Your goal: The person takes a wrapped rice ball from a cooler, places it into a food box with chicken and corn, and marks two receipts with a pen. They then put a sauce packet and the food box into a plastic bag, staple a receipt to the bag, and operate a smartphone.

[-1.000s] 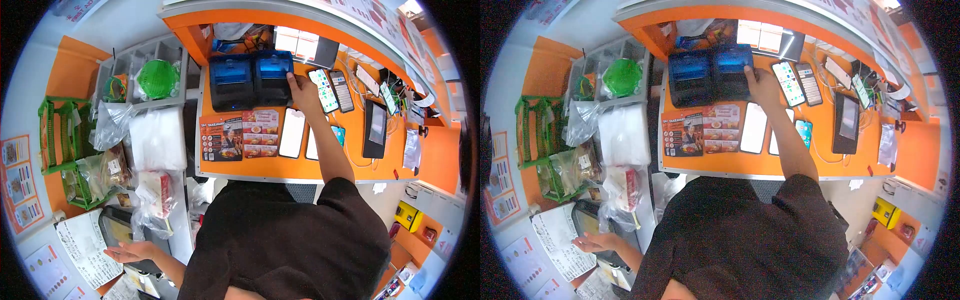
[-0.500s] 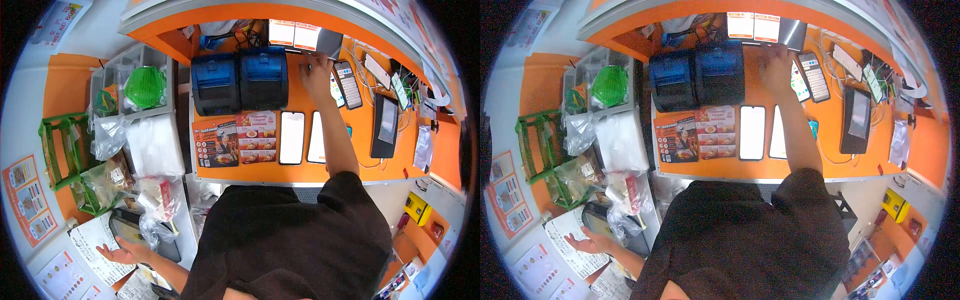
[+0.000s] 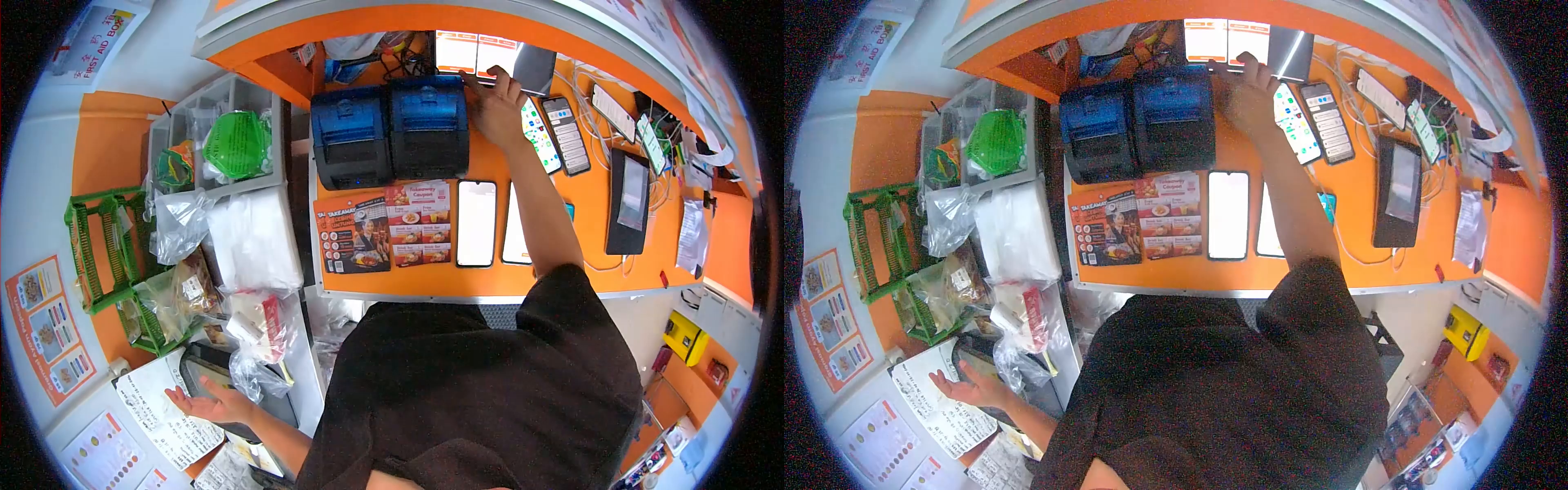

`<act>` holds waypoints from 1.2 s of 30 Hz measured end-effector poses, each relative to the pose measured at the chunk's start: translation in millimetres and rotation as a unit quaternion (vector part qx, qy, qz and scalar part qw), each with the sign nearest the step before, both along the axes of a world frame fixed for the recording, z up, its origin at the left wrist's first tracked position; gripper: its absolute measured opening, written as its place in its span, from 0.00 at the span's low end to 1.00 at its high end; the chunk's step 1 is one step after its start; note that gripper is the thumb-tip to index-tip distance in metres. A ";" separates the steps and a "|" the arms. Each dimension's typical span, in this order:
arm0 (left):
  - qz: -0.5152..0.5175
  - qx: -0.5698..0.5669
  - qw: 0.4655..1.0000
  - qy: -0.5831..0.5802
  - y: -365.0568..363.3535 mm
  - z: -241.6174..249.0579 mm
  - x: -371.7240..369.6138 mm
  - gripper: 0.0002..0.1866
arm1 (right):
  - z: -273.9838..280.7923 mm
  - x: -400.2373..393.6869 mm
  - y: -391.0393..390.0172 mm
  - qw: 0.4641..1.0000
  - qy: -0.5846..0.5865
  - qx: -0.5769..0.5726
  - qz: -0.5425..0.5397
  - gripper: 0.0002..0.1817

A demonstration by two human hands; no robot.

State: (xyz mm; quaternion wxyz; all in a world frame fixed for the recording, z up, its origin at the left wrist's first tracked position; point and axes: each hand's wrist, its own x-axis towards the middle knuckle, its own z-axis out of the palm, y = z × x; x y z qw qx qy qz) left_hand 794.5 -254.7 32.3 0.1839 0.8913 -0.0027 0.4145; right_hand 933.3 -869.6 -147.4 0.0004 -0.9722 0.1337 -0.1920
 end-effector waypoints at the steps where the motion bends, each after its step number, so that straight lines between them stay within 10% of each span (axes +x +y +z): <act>1: -0.001 0.000 1.000 -0.001 0.6 -1.1 0.6 0.31 | 1.0 2.0 0.6 1.000 0.000 -0.011 0.002 0.23; 36: 0.051 -0.012 0.998 0.038 1.9 -17.0 -2.0 0.30 | -3.3 4.6 0.5 0.999 0.013 0.042 0.009 0.30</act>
